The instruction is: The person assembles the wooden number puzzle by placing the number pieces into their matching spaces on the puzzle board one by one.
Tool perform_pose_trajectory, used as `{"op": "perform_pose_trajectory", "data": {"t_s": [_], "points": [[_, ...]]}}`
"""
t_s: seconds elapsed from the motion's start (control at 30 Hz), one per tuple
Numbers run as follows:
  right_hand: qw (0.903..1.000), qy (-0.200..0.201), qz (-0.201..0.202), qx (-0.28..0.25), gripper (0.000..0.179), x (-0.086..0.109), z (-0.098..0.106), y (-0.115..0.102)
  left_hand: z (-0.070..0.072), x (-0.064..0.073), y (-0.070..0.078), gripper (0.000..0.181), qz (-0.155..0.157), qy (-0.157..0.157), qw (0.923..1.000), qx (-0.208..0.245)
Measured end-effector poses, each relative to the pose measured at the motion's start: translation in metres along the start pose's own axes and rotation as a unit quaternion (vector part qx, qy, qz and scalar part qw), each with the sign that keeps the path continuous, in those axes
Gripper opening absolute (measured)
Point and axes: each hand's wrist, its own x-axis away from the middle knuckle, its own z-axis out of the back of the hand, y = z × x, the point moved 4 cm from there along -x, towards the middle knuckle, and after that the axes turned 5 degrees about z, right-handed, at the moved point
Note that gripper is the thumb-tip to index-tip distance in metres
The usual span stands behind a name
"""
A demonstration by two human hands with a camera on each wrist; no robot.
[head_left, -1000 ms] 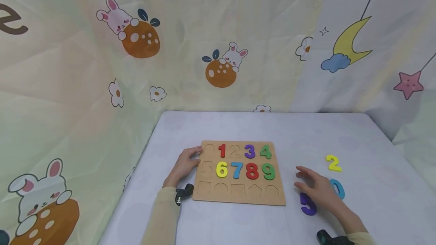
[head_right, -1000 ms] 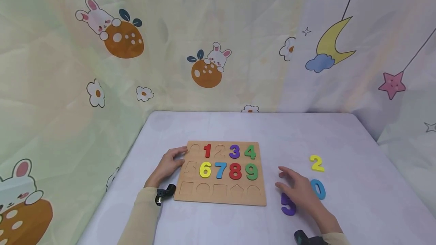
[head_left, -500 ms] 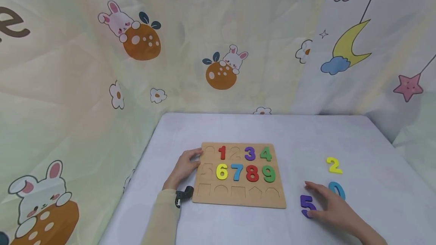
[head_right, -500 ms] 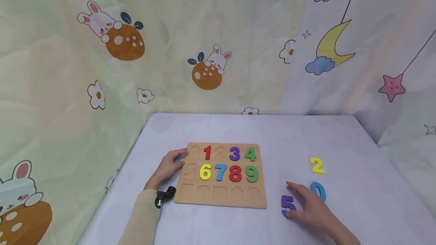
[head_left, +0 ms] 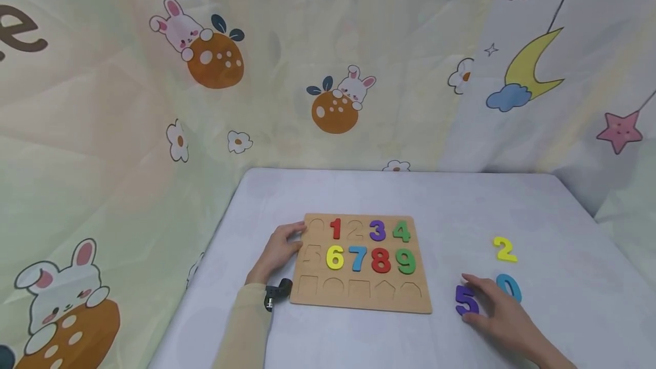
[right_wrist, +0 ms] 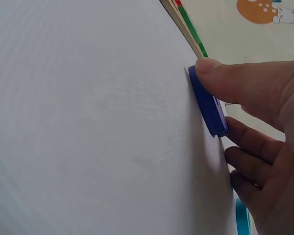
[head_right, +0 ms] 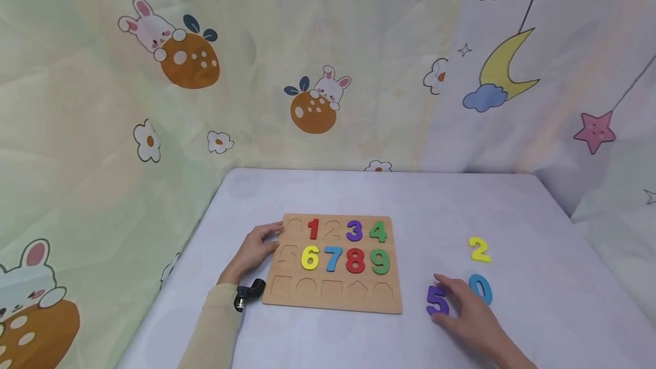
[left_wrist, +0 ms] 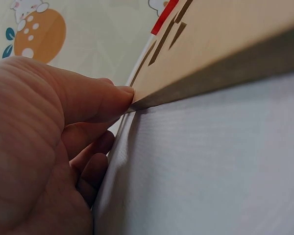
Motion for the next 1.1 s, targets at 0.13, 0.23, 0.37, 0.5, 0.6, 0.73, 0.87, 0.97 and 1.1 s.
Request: {"op": "perform_pose_trajectory", "data": {"t_s": [0.13, 0.23, 0.37, 0.5, 0.6, 0.73, 0.87, 0.97, 1.1], "points": [[0.9999, 0.013, 0.003, 0.0, 0.081, 0.0, 0.001, 0.001, 0.0, 0.001, 0.002, 0.044, 0.0, 0.001, 1.0, -0.002], [0.9995, 0.027, 0.016, 0.004, 0.082, 0.0, 0.002, -0.001, 0.001, 0.001, 0.003, 0.044, -0.001, 0.003, 1.0, -0.001], [0.9989, 0.037, 0.013, 0.025, 0.083, -0.001, 0.003, 0.0, 0.001, 0.002, 0.005, 0.044, -0.002, 0.003, 1.0, 0.002], [0.9988, 0.031, -0.008, 0.036, 0.083, -0.003, 0.001, 0.001, 0.001, 0.002, 0.005, 0.044, -0.003, 0.002, 1.0, 0.003], [0.9989, 0.028, -0.015, 0.033, 0.082, -0.004, 0.001, 0.0, 0.001, 0.002, 0.005, 0.044, -0.006, 0.002, 1.0, 0.004], [0.9989, 0.04, -0.005, 0.024, 0.081, -0.008, -0.001, -0.007, 0.003, 0.002, 0.003, 0.044, -0.003, 0.002, 1.0, 0.001], [0.9985, 0.053, 0.007, 0.008, 0.079, -0.016, -0.004, -0.016, 0.002, 0.001, 0.002, 0.044, -0.001, 0.001, 1.0, 0.003], [0.9983, 0.057, 0.013, 0.0, 0.079, -0.021, -0.006, -0.022, 0.001, 0.0, 0.003, 0.044, -0.005, 0.0, 1.0, 0.004], [0.9977, 0.064, 0.023, -0.004, 0.079, -0.03, -0.011, -0.029, 0.001, 0.0, 0.003, 0.044, -0.006, 0.0, 1.0, 0.002]]}}
